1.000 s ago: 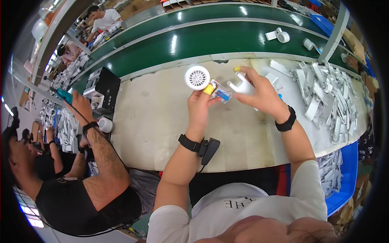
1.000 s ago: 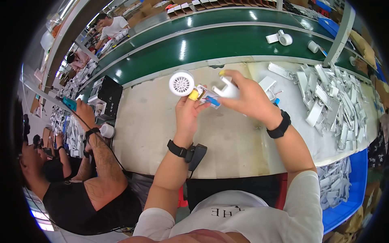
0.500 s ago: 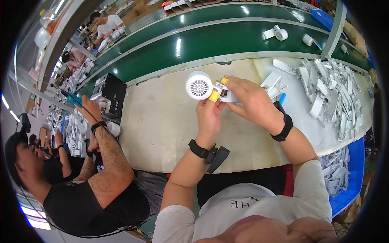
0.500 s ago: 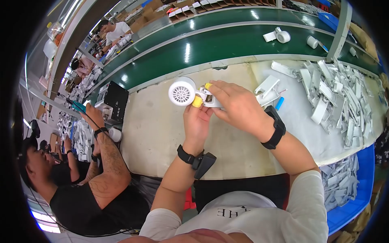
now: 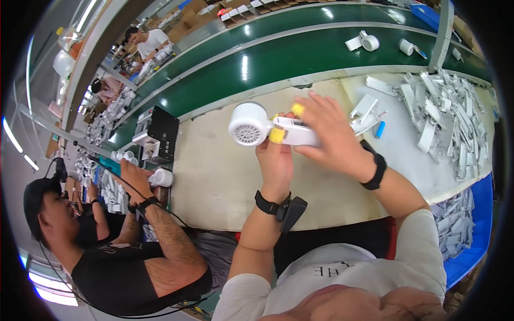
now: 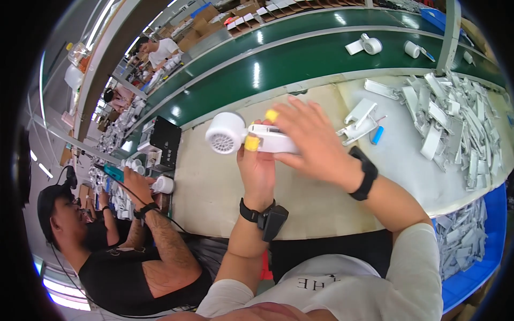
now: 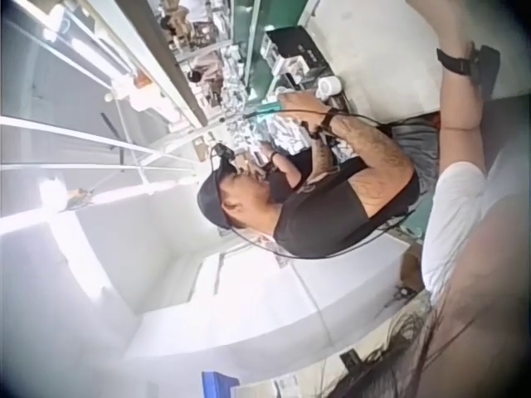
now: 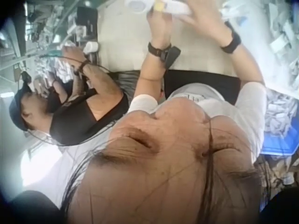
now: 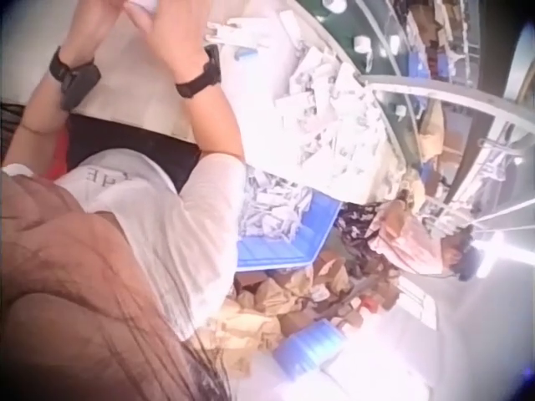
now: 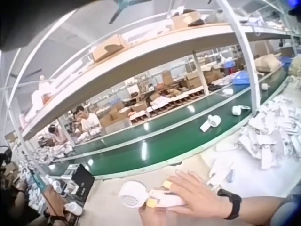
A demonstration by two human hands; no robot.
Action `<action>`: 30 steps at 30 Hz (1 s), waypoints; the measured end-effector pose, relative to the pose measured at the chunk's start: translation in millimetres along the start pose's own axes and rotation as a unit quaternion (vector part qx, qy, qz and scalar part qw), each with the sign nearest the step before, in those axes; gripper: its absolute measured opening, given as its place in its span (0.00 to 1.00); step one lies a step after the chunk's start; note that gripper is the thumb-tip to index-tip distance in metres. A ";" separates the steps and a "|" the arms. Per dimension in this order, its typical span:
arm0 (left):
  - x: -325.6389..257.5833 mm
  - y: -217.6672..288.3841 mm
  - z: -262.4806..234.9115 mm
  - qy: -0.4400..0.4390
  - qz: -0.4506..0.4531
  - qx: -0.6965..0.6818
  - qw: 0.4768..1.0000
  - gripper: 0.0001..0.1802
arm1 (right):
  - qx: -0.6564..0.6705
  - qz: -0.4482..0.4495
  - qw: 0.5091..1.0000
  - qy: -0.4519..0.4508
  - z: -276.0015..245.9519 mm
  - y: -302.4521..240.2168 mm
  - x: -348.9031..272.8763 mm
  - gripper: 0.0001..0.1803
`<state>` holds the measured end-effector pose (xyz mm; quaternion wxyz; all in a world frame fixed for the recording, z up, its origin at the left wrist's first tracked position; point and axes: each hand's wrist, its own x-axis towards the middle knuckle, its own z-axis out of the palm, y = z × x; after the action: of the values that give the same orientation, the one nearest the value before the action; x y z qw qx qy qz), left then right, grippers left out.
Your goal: The person assembles handheld fans by joining a fan head to a battery compartment and snapping on a handle cover. They repeat this process for several units, fitting the components together by hand before setting the completed fans aside.
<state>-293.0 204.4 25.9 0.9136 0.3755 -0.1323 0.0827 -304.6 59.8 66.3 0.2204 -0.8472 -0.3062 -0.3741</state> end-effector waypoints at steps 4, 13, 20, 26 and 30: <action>3.8 14.2 -6.9 -0.021 0.026 -0.010 0.999 0.18 | 0.337 0.263 0.886 -0.179 -5.8 18.3 -17.6 0.23; -1.2 19.0 -5.4 -0.038 -0.014 -0.039 0.998 0.19 | 0.354 0.230 0.896 -0.139 -3.3 -5.1 -14.2 0.15; 19.5 15.7 -9.5 -0.036 -0.123 0.108 0.986 0.15 | 0.305 0.259 0.890 -0.217 12.5 6.9 -31.6 0.18; 38.5 62.0 -93.8 0.044 0.058 0.813 0.578 0.17 | 0.189 0.149 0.917 -0.318 0.9 51.9 -9.9 0.15; 41.4 88.5 -136.4 0.188 -0.044 0.878 0.438 0.13 | -0.026 0.117 0.970 -0.210 10.7 145.8 16.9 0.13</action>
<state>-251.4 365.4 4.2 0.0988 0.9568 0.2031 0.1830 -190.6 -32.1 51.5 0.1710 -0.9423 -0.2343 -0.1671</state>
